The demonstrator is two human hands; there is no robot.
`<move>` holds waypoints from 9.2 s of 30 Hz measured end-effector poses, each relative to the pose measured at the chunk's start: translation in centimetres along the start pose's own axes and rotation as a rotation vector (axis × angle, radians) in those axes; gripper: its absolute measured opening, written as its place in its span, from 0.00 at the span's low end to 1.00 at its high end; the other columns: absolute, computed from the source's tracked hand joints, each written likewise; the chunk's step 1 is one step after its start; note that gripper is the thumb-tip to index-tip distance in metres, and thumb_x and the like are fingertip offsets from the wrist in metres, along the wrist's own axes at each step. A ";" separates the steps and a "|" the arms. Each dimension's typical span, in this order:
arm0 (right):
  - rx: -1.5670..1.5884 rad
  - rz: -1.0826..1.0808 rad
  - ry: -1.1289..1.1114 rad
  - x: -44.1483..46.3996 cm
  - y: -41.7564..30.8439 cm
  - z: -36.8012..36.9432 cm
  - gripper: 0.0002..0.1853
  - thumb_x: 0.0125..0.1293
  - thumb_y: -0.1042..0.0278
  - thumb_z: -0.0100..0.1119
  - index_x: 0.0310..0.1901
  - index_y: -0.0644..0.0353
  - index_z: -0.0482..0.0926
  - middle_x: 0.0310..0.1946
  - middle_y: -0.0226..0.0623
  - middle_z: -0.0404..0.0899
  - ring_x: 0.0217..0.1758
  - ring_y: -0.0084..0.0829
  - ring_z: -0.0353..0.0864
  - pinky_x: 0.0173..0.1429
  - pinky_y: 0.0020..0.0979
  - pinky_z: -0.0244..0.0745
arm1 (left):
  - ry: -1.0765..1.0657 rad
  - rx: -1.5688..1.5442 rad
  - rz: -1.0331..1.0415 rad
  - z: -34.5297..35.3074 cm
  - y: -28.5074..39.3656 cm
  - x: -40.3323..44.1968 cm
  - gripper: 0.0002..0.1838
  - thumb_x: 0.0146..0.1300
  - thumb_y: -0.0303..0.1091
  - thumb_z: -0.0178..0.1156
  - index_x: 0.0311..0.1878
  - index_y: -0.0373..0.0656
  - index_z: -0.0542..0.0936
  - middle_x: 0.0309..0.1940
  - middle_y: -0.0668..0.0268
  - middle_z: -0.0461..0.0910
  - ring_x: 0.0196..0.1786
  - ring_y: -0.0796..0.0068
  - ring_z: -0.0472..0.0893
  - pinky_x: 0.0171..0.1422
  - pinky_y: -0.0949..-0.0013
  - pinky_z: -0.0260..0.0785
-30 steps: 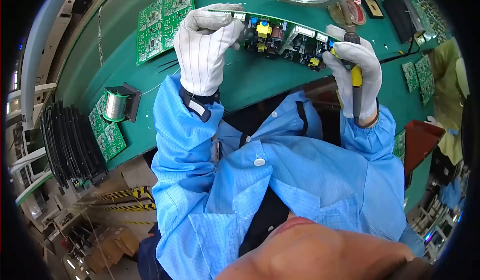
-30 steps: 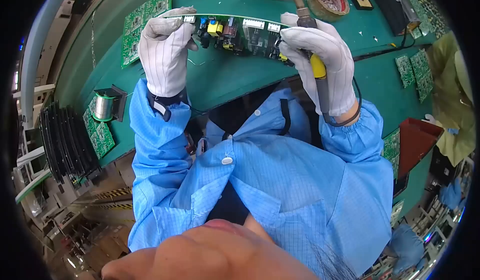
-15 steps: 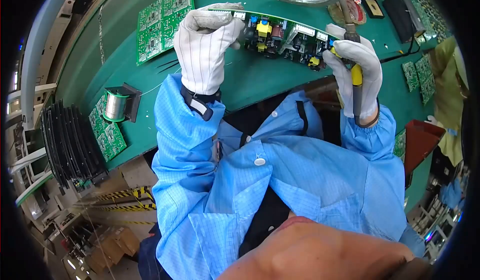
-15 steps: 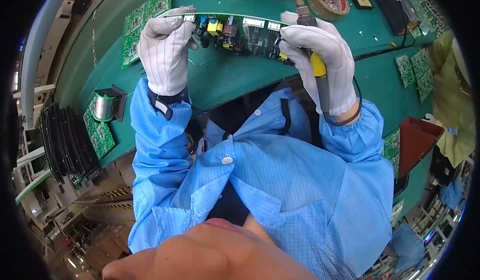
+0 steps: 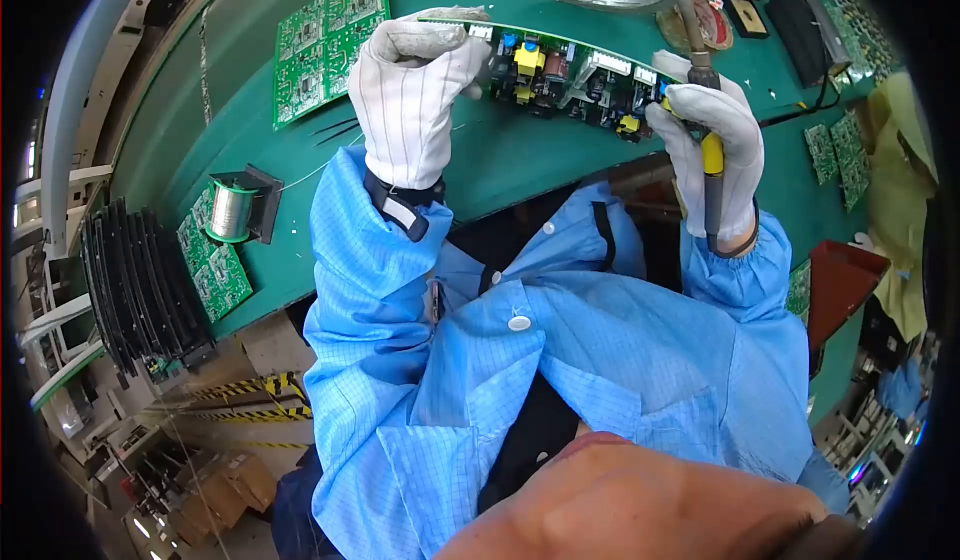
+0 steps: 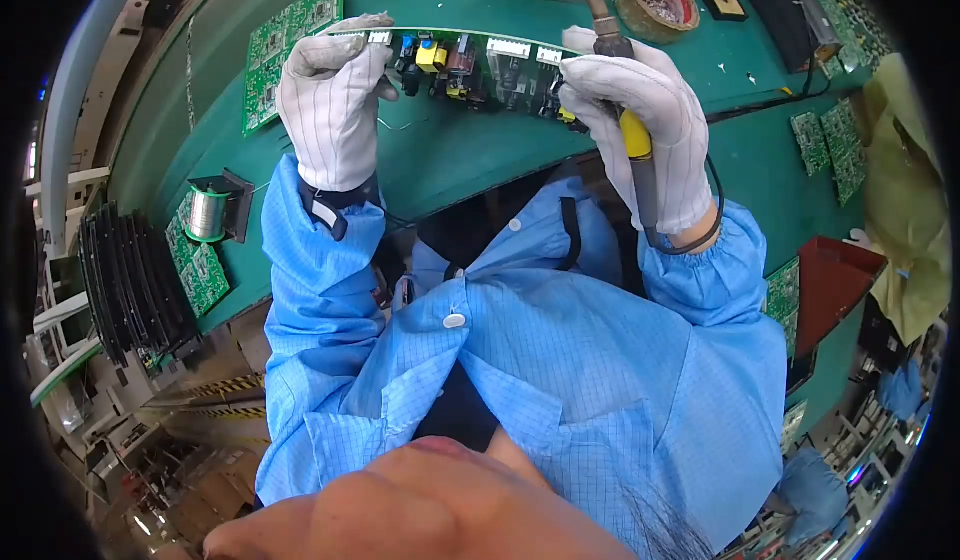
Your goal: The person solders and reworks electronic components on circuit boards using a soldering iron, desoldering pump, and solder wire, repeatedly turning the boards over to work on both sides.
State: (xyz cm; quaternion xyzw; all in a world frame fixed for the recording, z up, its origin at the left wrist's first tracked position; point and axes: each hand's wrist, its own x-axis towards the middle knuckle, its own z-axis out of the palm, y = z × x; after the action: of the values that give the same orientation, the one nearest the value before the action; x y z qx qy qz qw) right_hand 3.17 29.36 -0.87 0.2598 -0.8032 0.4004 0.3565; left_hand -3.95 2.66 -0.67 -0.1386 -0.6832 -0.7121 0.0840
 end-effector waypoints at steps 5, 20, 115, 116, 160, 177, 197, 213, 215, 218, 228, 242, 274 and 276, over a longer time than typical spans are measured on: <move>0.022 -0.008 0.019 -0.1 0.2 0.1 0.20 0.59 0.82 0.75 0.51 0.56 0.81 0.46 0.37 0.89 0.55 0.44 0.89 0.58 0.38 0.83 | -0.008 -0.018 0.013 0.0 -0.4 0.0 0.11 0.65 0.24 0.70 0.44 0.33 0.76 0.53 0.46 0.86 0.36 0.69 0.86 0.35 0.70 0.82; 0.002 -0.008 0.011 -0.1 0.1 0.1 0.20 0.59 0.81 0.76 0.52 0.56 0.81 0.46 0.38 0.89 0.55 0.43 0.89 0.59 0.38 0.83 | -0.005 -0.021 0.027 0.0 -0.7 -0.1 0.12 0.66 0.25 0.71 0.45 0.34 0.76 0.53 0.46 0.86 0.38 0.69 0.87 0.34 0.70 0.82; -0.108 -0.026 -0.207 7.9 -4.0 5.6 0.21 0.62 0.77 0.70 0.57 0.55 0.81 0.43 0.38 0.88 0.45 0.42 0.91 0.49 0.34 0.83 | -0.434 0.998 0.654 -4.1 6.8 3.5 0.07 0.66 0.33 0.70 0.41 0.39 0.86 0.52 0.61 0.88 0.47 0.57 0.88 0.50 0.61 0.81; -0.093 -0.057 -0.194 7.8 -3.8 5.5 0.22 0.60 0.78 0.69 0.57 0.55 0.81 0.44 0.39 0.88 0.45 0.44 0.90 0.49 0.36 0.83 | -0.438 1.001 0.659 -3.9 7.0 3.5 0.07 0.66 0.33 0.70 0.41 0.39 0.86 0.52 0.61 0.88 0.47 0.57 0.88 0.50 0.61 0.81; -0.038 -0.075 -0.199 6.9 -3.7 5.8 0.25 0.56 0.85 0.53 0.57 0.57 0.79 0.47 0.42 0.88 0.49 0.45 0.89 0.53 0.40 0.85 | -0.574 1.060 0.659 -4.0 7.4 4.1 0.08 0.64 0.34 0.66 0.45 0.48 0.81 0.40 0.61 0.83 0.44 0.51 0.83 0.50 0.53 0.75; -0.041 -0.067 -0.195 7.0 -3.9 6.0 0.22 0.59 0.83 0.55 0.55 0.56 0.79 0.44 0.43 0.88 0.46 0.47 0.89 0.50 0.41 0.84 | -0.522 1.073 0.691 -3.5 7.1 3.6 0.07 0.63 0.33 0.65 0.43 0.45 0.83 0.35 0.59 0.79 0.40 0.51 0.81 0.46 0.53 0.75; -0.265 -0.108 -0.307 7.8 -2.9 4.7 0.17 0.67 0.76 0.70 0.56 0.58 0.81 0.51 0.40 0.88 0.53 0.40 0.90 0.56 0.34 0.83 | -0.319 1.069 -0.005 -7.1 0.6 -1.8 0.12 0.71 0.41 0.65 0.42 0.40 0.85 0.42 0.52 0.86 0.46 0.48 0.86 0.51 0.53 0.78; 0.729 0.509 -0.046 6.7 -1.1 -0.6 0.27 0.65 0.78 0.69 0.65 0.67 0.73 0.64 0.43 0.75 0.67 0.36 0.78 0.70 0.33 0.76 | -0.313 1.166 -0.015 -8.7 -2.8 -2.5 0.10 0.67 0.37 0.65 0.48 0.44 0.86 0.44 0.52 0.86 0.47 0.46 0.85 0.50 0.49 0.76; 0.527 0.445 -0.075 6.8 -1.3 0.1 0.27 0.67 0.73 0.69 0.65 0.67 0.73 0.65 0.42 0.75 0.68 0.36 0.77 0.72 0.36 0.73 | -0.327 1.127 -0.070 -7.7 -0.7 -2.2 0.12 0.65 0.36 0.65 0.49 0.43 0.86 0.45 0.50 0.86 0.50 0.45 0.85 0.53 0.50 0.77; 0.607 0.490 -0.172 7.1 -1.7 0.1 0.27 0.66 0.71 0.70 0.65 0.66 0.74 0.64 0.41 0.76 0.68 0.35 0.77 0.73 0.37 0.72 | -0.329 1.105 -0.047 -8.5 -1.1 -2.4 0.12 0.66 0.37 0.65 0.49 0.42 0.87 0.48 0.51 0.87 0.51 0.47 0.86 0.55 0.52 0.78; 0.767 0.558 -0.307 5.4 0.0 2.0 0.25 0.70 0.65 0.68 0.65 0.63 0.77 0.61 0.37 0.79 0.64 0.31 0.79 0.71 0.33 0.73 | -0.343 1.055 -0.019 -8.5 -1.3 -2.6 0.10 0.66 0.34 0.65 0.48 0.41 0.86 0.51 0.52 0.87 0.54 0.49 0.86 0.58 0.53 0.78; 0.851 0.622 -0.414 4.4 0.9 3.8 0.24 0.72 0.62 0.68 0.64 0.62 0.76 0.68 0.38 0.76 0.68 0.28 0.76 0.71 0.33 0.73 | -0.333 1.053 0.043 -9.7 -2.6 -3.1 0.08 0.67 0.32 0.65 0.47 0.42 0.86 0.52 0.54 0.87 0.55 0.52 0.86 0.60 0.55 0.78; -0.103 -0.102 -0.119 6.7 -5.0 -2.5 0.19 0.61 0.89 0.67 0.54 0.66 0.79 0.49 0.46 0.86 0.53 0.36 0.88 0.59 0.35 0.83 | -0.099 0.771 0.092 -5.8 5.7 -5.9 0.16 0.74 0.33 0.64 0.62 0.43 0.84 0.48 0.57 0.88 0.45 0.66 0.86 0.55 0.64 0.78; -0.196 -0.161 -0.206 5.9 -4.0 -2.5 0.20 0.60 0.88 0.68 0.54 0.64 0.80 0.47 0.46 0.87 0.49 0.38 0.89 0.55 0.35 0.83 | -0.080 0.818 0.116 -5.6 5.6 -6.1 0.16 0.73 0.33 0.64 0.62 0.44 0.84 0.48 0.57 0.88 0.45 0.66 0.86 0.54 0.64 0.78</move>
State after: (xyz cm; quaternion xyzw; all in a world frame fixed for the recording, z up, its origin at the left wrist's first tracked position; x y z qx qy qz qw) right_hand 3.28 28.51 6.67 0.3270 -0.8474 0.2613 0.3268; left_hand 3.05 -3.61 2.56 -0.1595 -0.9036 -0.3700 0.1456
